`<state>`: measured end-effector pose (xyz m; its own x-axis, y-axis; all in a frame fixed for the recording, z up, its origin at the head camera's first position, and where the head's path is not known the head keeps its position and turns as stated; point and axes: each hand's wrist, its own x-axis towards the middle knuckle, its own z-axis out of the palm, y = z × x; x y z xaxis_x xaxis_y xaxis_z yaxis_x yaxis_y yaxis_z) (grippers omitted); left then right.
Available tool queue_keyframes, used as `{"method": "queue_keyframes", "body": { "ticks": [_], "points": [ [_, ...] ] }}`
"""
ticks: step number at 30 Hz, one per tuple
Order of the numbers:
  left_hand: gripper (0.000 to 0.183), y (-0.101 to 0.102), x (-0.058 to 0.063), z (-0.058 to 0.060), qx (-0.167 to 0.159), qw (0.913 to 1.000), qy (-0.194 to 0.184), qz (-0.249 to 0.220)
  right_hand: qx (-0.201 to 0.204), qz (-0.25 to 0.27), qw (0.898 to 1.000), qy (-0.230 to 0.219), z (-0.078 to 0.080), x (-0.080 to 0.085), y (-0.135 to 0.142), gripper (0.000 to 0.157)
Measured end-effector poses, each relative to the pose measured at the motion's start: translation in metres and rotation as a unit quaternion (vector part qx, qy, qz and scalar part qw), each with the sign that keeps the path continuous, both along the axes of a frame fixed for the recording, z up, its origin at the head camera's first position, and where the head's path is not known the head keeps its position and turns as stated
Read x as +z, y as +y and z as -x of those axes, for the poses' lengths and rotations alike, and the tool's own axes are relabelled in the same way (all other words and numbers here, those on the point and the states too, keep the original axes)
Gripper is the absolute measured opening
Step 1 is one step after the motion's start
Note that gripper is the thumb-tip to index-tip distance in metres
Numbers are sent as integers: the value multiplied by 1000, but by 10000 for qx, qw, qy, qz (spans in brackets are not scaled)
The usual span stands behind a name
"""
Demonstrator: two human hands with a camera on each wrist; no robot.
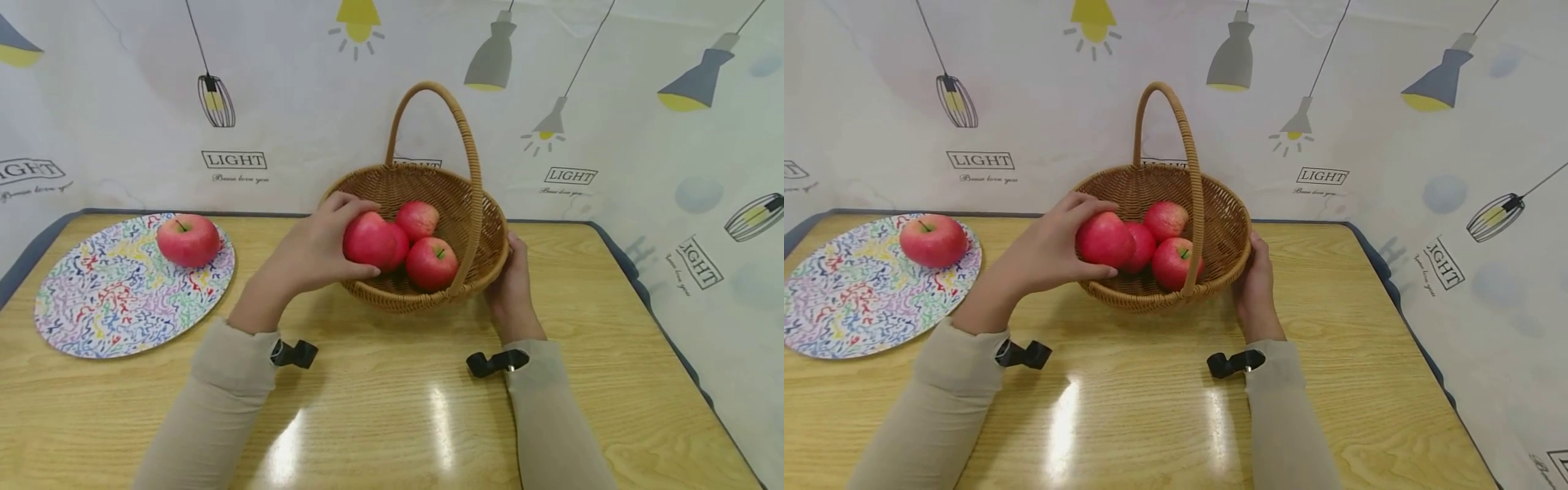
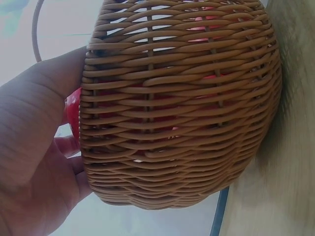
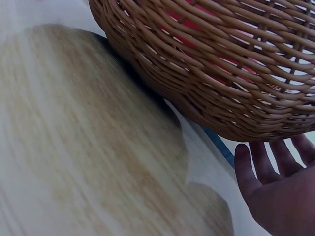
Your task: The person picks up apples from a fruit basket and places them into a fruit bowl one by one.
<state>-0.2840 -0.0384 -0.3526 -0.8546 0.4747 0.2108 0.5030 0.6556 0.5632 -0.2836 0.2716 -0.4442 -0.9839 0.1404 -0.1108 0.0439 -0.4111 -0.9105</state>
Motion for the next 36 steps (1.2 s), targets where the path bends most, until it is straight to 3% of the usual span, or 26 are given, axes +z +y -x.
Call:
{"method": "queue_keyframes", "body": {
  "ticks": [18, 26, 36],
  "points": [
    [79, 3, -1, -1, -74, 10000, 24, -23, -28, 0, 9999, -105, -2, 3, 1, 63],
    [79, 1, -1, 0, -50, 9999, 46, -78, 54, 3, 10000, -5, 0, 2, 0, 51],
    [79, 0, 0, 0, -99, 9997, 24, -213, 70, 30, 10000, -7, 0, 1, 0, 58]
  ]
}}
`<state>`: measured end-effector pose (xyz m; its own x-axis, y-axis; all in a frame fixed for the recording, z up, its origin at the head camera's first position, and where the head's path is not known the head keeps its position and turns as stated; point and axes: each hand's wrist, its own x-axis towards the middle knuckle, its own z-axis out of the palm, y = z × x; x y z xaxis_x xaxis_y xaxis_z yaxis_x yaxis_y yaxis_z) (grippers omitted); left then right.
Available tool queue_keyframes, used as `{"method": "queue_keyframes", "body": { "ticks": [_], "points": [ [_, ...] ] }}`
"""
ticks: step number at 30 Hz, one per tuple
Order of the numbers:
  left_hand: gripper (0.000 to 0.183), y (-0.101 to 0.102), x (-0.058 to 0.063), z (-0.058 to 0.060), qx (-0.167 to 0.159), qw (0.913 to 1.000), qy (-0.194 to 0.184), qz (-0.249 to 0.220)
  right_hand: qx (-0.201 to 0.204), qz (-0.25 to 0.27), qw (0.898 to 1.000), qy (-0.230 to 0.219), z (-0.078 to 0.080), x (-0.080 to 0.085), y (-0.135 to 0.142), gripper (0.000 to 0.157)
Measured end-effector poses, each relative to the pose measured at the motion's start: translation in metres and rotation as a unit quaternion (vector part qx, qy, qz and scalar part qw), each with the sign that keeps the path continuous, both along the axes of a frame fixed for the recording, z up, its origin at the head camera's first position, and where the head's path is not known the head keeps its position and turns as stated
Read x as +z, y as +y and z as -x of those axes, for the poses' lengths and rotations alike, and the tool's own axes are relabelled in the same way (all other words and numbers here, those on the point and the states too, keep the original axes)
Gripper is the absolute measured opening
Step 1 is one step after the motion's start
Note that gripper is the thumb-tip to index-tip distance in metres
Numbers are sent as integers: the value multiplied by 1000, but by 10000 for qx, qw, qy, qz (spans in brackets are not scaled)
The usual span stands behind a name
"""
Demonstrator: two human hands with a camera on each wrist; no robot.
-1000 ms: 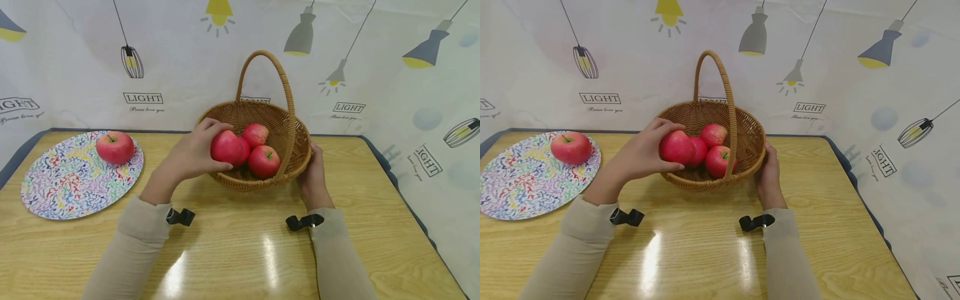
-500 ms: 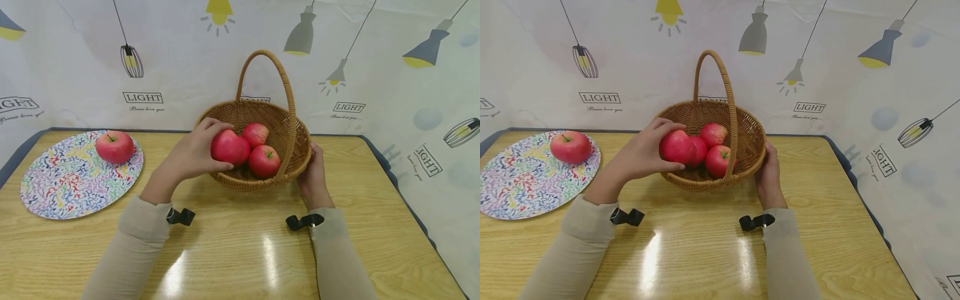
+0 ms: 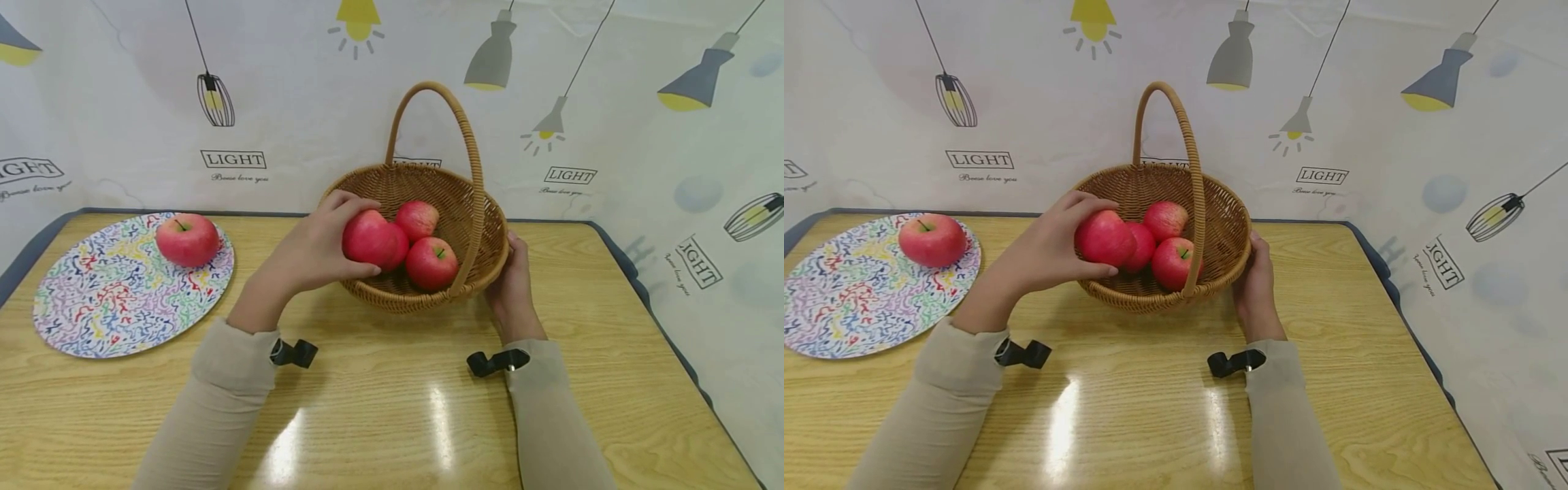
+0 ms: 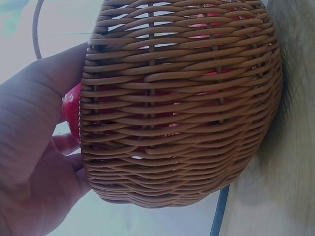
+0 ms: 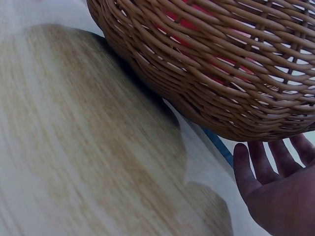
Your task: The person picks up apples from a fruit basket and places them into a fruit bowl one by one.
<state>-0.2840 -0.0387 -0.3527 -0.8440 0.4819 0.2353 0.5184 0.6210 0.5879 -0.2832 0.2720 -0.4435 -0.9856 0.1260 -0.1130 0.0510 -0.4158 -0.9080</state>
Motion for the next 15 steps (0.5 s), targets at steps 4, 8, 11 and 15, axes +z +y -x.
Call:
{"method": "queue_keyframes", "body": {
  "ticks": [4, 8, 11, 15],
  "points": [
    [78, 0, 1, 0, -17, 10000, -3, -41, 13, -5, 10000, 6, 0, 0, 0, 57],
    [78, -1, 2, -1, -21, 9999, -21, -109, 47, -51, 10000, -26, -1, 0, 0, 62],
    [78, -1, 1, -1, -1, 9999, -10, -125, 67, -109, 9999, -43, -1, 0, 0, 66],
    [78, -1, 1, 0, 2, 9999, 25, -135, 87, -93, 9999, 7, -2, 0, 1, 65]
  ]
}}
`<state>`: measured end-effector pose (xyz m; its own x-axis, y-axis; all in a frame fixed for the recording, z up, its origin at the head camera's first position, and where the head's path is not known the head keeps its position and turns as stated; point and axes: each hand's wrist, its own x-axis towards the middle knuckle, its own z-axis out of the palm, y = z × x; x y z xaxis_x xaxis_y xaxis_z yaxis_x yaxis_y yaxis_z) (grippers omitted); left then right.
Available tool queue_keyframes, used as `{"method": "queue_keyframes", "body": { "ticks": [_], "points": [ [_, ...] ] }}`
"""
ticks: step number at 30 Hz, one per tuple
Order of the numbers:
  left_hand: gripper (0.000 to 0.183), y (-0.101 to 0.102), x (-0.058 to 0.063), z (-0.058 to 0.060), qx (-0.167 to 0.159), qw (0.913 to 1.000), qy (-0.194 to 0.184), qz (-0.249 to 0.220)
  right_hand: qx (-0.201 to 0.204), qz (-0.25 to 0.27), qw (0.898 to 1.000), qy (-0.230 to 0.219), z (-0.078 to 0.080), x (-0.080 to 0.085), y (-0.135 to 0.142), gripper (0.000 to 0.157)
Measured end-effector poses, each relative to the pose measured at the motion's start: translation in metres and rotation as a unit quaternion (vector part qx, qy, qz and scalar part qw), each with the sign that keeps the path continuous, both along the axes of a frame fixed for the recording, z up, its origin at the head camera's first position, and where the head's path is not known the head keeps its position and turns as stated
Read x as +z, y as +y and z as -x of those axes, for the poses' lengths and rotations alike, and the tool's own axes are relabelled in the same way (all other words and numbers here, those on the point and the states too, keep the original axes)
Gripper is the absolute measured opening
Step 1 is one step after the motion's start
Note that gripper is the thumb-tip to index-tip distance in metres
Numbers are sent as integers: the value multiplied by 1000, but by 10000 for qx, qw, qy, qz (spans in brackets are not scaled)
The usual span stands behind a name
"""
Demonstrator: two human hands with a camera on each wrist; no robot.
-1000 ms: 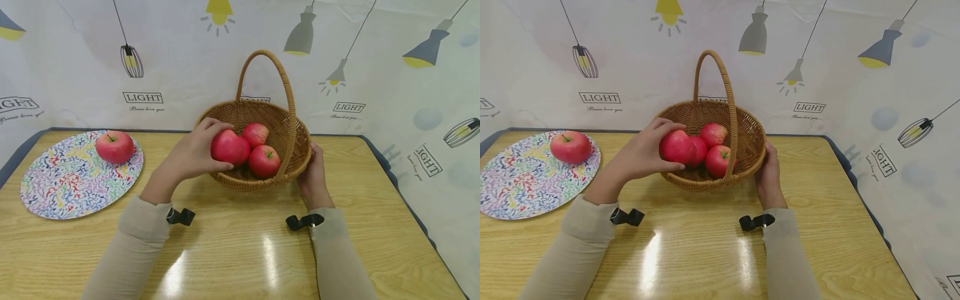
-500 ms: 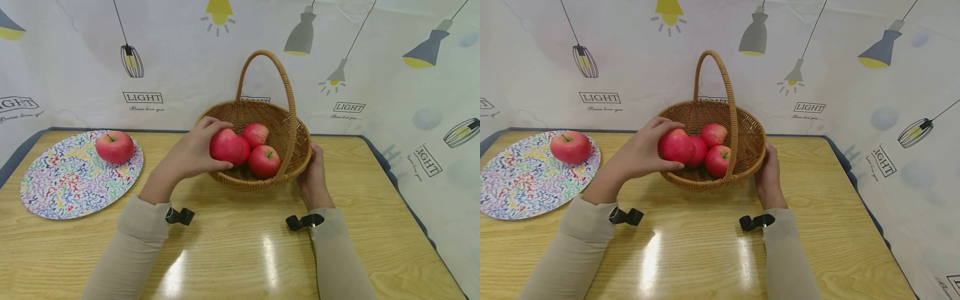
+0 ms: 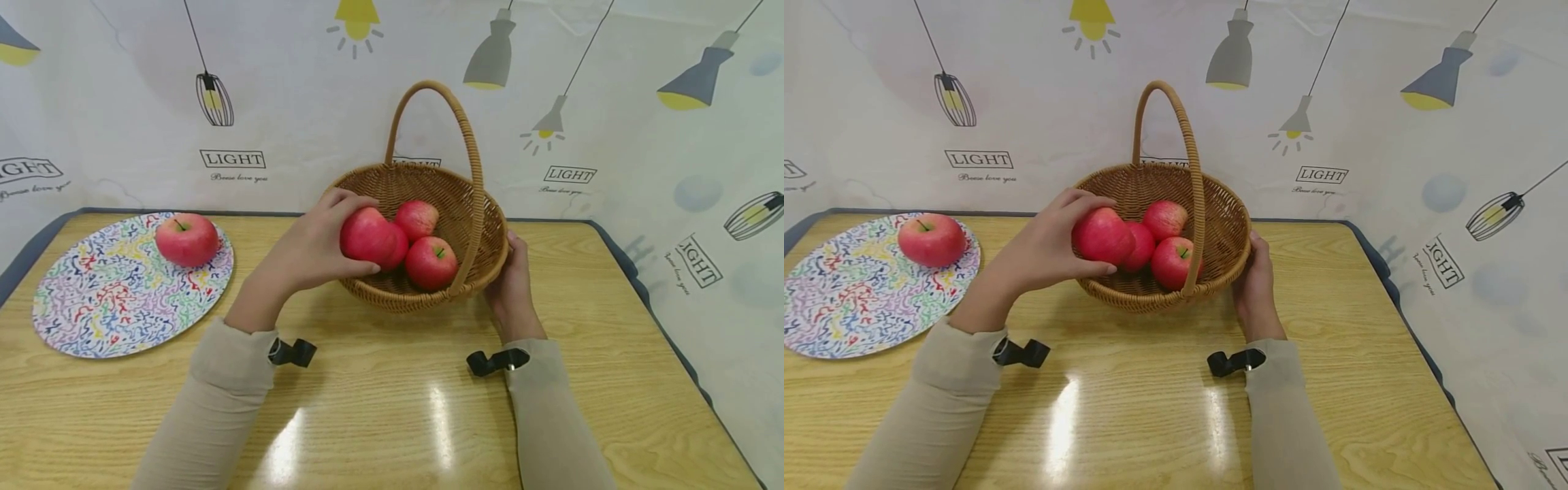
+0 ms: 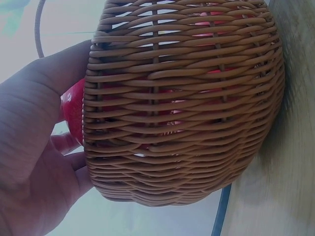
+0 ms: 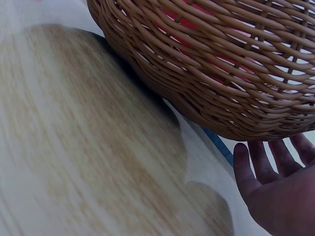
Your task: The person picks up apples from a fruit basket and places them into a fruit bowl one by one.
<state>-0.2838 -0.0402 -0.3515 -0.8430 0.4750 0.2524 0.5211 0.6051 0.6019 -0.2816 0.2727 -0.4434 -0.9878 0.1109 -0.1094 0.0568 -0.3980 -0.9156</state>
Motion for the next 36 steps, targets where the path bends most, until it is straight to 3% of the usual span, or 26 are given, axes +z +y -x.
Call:
{"method": "queue_keyframes", "body": {
  "ticks": [36],
  "points": [
    [79, 2, 0, -1, -40, 9999, 24, 98, -56, 19, 9999, -110, 2, -1, 1, 67]
  ]
}}
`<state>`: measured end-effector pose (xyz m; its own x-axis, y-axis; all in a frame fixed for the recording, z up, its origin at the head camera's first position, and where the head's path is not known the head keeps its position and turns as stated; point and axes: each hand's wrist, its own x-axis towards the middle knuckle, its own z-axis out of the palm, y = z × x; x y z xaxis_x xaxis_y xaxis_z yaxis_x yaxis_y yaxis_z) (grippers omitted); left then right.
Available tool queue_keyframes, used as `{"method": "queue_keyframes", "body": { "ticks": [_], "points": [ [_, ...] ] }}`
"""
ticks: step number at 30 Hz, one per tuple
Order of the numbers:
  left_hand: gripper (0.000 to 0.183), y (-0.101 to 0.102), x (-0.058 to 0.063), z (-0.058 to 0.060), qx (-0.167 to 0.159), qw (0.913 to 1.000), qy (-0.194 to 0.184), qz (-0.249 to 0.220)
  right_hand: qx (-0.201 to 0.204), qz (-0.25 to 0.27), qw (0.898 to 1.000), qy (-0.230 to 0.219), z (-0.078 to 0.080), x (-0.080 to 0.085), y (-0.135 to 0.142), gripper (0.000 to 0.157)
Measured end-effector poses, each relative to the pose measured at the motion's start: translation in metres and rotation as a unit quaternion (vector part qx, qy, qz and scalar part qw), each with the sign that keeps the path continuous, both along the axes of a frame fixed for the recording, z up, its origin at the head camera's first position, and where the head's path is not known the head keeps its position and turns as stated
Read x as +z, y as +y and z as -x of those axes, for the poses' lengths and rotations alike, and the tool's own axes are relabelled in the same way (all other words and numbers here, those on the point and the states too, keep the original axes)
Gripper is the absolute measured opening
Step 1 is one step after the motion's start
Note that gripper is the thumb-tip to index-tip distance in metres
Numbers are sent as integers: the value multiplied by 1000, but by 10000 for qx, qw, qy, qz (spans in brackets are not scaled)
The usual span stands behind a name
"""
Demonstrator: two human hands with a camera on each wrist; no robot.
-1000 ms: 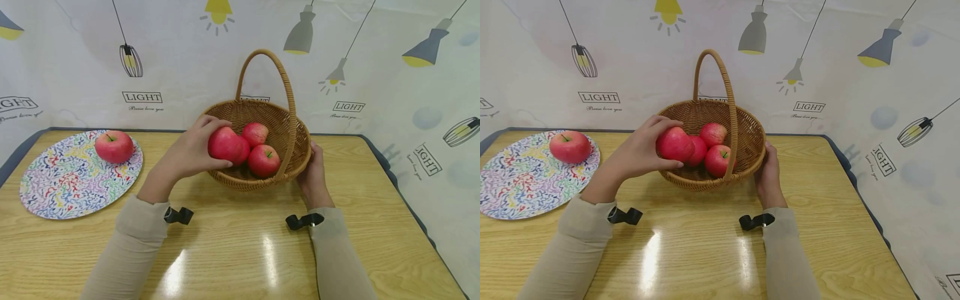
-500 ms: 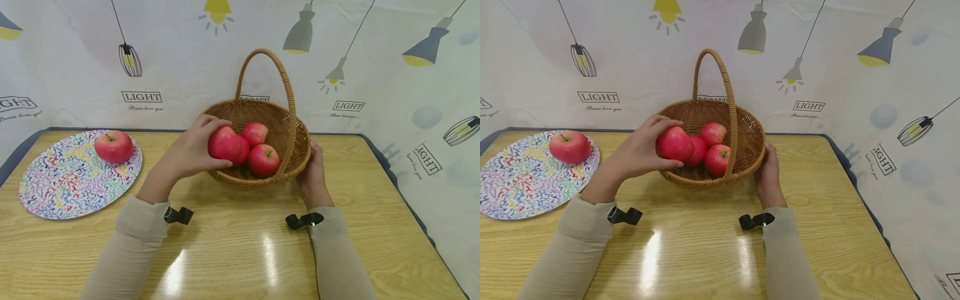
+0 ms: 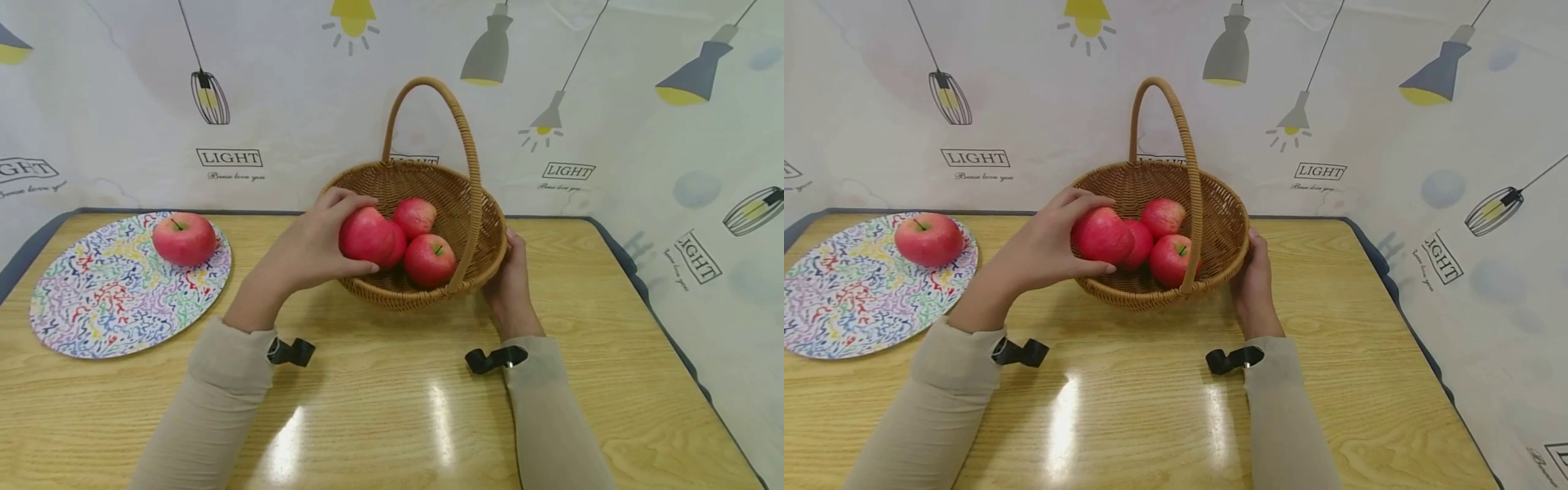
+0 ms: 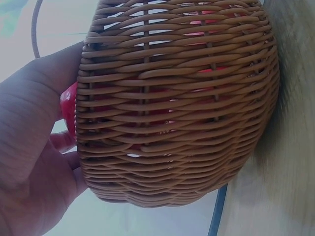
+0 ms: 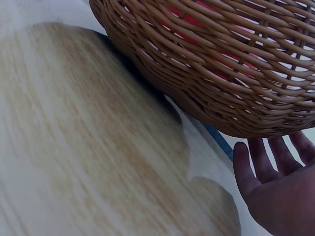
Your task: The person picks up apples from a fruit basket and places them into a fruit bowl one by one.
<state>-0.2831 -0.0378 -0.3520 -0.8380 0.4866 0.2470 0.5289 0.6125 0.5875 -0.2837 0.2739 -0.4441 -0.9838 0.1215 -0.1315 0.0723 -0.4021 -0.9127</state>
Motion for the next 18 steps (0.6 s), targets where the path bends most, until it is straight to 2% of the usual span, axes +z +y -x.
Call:
{"method": "queue_keyframes", "body": {
  "ticks": [18],
  "points": [
    [79, 1, -1, 1, -32, 10000, 33, 2, 20, 188, 9997, 172, 1, 0, 0, 63]
  ]
}}
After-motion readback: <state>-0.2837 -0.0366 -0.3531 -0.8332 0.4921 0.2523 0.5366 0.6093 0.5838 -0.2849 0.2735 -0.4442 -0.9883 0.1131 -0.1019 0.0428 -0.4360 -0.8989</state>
